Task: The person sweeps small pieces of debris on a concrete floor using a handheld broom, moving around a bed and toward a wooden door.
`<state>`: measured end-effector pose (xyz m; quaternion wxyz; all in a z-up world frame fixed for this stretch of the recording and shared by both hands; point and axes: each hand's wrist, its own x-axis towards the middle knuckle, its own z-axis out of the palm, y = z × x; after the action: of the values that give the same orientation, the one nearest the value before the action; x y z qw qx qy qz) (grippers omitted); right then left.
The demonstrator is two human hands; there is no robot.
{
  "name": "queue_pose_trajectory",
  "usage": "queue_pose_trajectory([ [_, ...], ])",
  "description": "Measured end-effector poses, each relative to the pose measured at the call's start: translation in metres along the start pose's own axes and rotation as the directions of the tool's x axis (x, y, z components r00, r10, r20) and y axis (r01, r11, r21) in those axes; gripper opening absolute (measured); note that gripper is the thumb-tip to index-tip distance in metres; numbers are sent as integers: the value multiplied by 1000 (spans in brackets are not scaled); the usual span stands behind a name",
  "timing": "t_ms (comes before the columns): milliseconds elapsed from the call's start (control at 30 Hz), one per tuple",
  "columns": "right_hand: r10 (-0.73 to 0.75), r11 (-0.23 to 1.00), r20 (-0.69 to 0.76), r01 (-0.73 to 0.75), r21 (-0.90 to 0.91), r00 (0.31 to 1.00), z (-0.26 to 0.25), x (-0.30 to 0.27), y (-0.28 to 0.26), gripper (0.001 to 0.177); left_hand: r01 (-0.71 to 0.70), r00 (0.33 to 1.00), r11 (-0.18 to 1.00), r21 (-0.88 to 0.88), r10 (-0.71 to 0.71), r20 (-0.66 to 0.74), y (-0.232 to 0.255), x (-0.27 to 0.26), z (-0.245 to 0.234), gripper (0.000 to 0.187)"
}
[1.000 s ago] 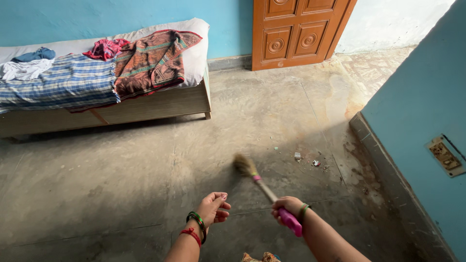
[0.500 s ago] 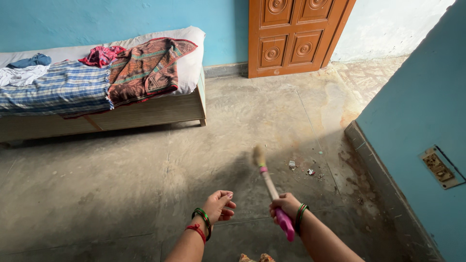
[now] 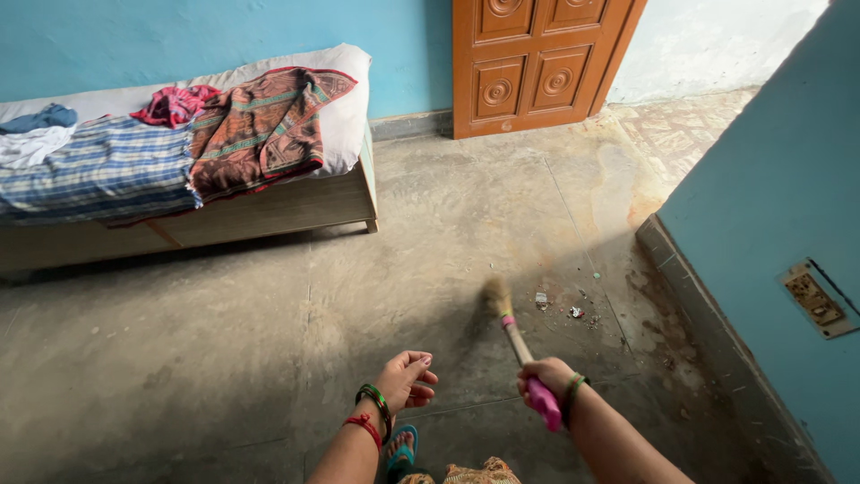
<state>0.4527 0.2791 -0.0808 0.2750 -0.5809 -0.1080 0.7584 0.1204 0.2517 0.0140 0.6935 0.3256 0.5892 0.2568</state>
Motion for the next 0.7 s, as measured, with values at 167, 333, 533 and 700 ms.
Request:
queue_pose_trajectory([
  [167, -176, 979, -130, 160, -129, 976, 73, -25, -12, 27, 30, 999, 999, 10, -31, 32, 17, 20, -29, 34],
  [333, -125, 988, 27, 127, -92, 992, 120, -24, -24, 29, -7, 998, 999, 34, 5, 55, 44, 37, -64, 37],
  [533, 27, 999, 134, -23, -30, 991, 140, 19, -26, 23, 26, 996, 998, 52, -30, 80, 64, 58, -109, 38],
  [700, 98, 989, -19, -96, 112, 995, 123, 61, -15, 17, 75, 993, 992, 99, -83, 78, 82, 69, -135, 38],
])
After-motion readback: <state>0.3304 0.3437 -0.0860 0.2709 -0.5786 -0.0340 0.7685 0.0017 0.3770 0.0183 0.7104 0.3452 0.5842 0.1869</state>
